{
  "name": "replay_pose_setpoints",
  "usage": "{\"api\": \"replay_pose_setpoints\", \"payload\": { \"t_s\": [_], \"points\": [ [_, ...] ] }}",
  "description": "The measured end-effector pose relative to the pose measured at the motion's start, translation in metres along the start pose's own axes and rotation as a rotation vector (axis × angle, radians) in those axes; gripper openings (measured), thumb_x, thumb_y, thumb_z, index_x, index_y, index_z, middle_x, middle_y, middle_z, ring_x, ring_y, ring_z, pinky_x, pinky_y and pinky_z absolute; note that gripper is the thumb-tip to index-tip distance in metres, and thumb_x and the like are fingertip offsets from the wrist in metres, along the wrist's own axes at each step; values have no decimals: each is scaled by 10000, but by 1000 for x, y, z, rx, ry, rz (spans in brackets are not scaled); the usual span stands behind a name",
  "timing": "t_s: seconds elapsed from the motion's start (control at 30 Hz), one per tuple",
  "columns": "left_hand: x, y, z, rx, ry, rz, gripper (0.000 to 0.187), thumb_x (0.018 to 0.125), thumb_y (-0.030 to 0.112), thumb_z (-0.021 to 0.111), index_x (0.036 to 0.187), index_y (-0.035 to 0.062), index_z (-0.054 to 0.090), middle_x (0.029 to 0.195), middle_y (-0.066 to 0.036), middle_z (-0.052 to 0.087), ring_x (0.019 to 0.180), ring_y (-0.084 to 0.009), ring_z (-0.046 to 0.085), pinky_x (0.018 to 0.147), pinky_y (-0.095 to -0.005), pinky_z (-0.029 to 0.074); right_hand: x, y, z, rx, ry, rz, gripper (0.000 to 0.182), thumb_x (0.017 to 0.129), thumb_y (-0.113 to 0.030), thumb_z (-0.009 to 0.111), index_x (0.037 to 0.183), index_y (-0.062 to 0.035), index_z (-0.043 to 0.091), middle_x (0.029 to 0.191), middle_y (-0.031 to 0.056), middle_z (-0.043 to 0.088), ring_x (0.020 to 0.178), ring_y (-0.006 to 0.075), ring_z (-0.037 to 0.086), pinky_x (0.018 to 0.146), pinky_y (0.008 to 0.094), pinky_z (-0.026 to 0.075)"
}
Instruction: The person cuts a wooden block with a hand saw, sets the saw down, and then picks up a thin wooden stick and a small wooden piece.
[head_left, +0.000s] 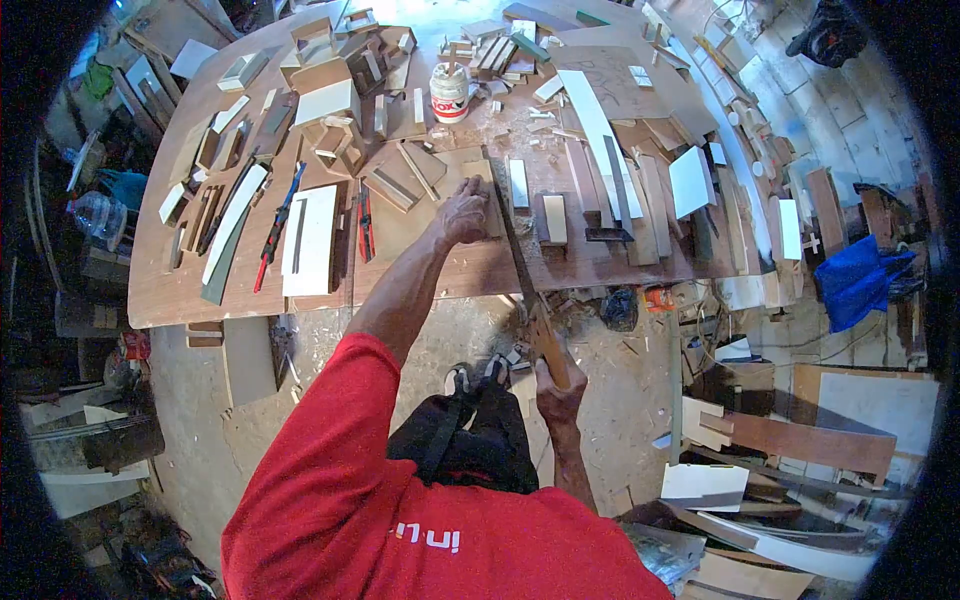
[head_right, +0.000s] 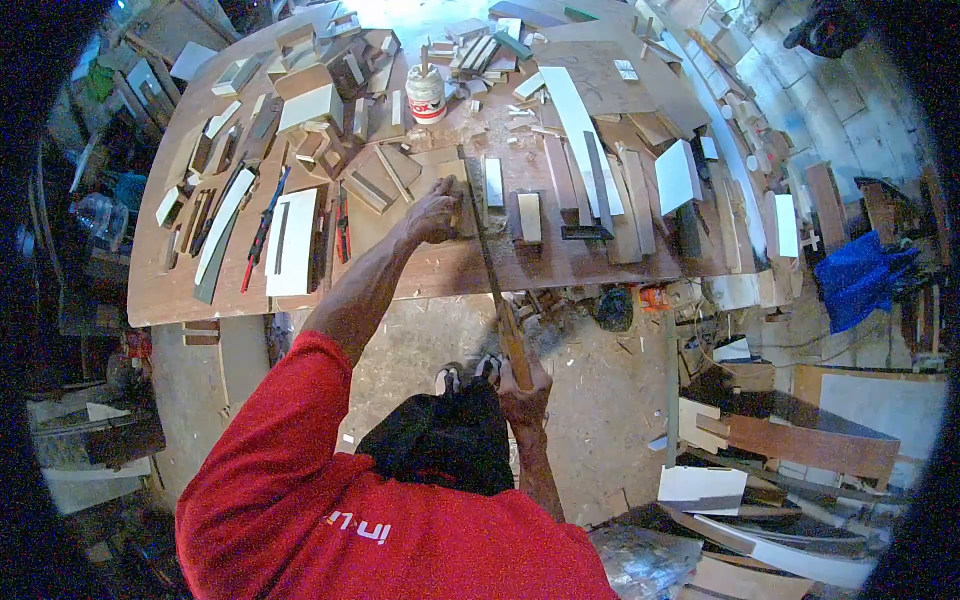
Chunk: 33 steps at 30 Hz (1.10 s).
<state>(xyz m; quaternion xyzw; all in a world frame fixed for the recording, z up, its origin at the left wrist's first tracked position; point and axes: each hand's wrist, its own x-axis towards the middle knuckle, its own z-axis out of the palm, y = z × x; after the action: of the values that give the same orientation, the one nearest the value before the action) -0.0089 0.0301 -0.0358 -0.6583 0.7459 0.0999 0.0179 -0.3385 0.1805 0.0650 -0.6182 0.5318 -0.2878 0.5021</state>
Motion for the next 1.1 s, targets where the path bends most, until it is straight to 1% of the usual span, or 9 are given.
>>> {"api": "replay_pose_setpoints", "payload": {
  "t_s": [0.2,0.37,0.47,0.53,0.63,0.77,0.83,0.93,1.1],
  "points": [
    [-3,4,-6,-33,58,-8,298,605,319,736,785,82,723,1100,-129,636,1303,-422,307,1061,-486,338,-25,10,-9,-51,49,-67,361,826,-41,584,1181,28,579,998,140,665,904,203,640,793,305,490],
    [9,-6,22,-68,229,12,381,590,322,741,852,47,725,1112,-135,618,1276,-377,342,952,-468,458,-10,22,-5,-73,50,-101,247,824,-70,605,1046,35,617,799,104,639,712,179,608,658,314,485],
    [3,2,4,6,24,-16,417,608,354,741,862,25,716,1115,-137,618,1253,-373,354,992,-433,427,11,11,8,49,-40,-17,199,822,-78,607,983,38,622,716,81,602,634,166,568,600,317,465],
    [2,1,11,31,283,-12,420,624,362,735,836,1,714,1092,-139,618,1232,-373,365,1038,-409,378,6,15,4,-5,3,-99,233,821,-66,599,1030,35,616,772,98,622,687,174,593,637,320,479],
    [-4,0,9,34,264,56,445,642,369,728,862,-17,709,1052,-142,623,1179,-373,398,1045,-408,350,-23,14,-15,-100,23,-140,384,812,-21,576,1193,24,583,982,168,670,883,223,662,785,322,511],
    [1,-3,8,126,212,41,500,644,382,732,928,-28,700,1059,-162,627,1228,-401,392,1074,-420,329,-22,20,-11,-158,85,-220,373,810,-37,582,1175,36,590,970,191,666,854,283,670,782,320,512],
    [1,-5,11,-271,139,-50,636,734,304,673,1238,-55,525,1416,-356,314,1381,-488,194,1157,-478,210,8,20,-1,-180,11,-154,363,814,-48,581,1167,36,594,961,187,668,841,283,669,770,322,513],
    [0,-6,11,-9,212,74,489,638,344,734,957,-25,695,1136,-197,606,1268,-409,374,1093,-420,312,9,10,2,-151,-18,-117,347,819,-58,576,1153,35,600,949,180,672,828,268,667,757,322,514],
    [2,-6,13,-31,261,34,455,612,308,725,929,-17,698,1130,-213,602,1263,-401,372,1082,-409,325,-22,23,-17,-123,95,-185,332,815,-28,567,1138,40,603,938,156,679,857,211,661,772,321,511]
  ]
}}
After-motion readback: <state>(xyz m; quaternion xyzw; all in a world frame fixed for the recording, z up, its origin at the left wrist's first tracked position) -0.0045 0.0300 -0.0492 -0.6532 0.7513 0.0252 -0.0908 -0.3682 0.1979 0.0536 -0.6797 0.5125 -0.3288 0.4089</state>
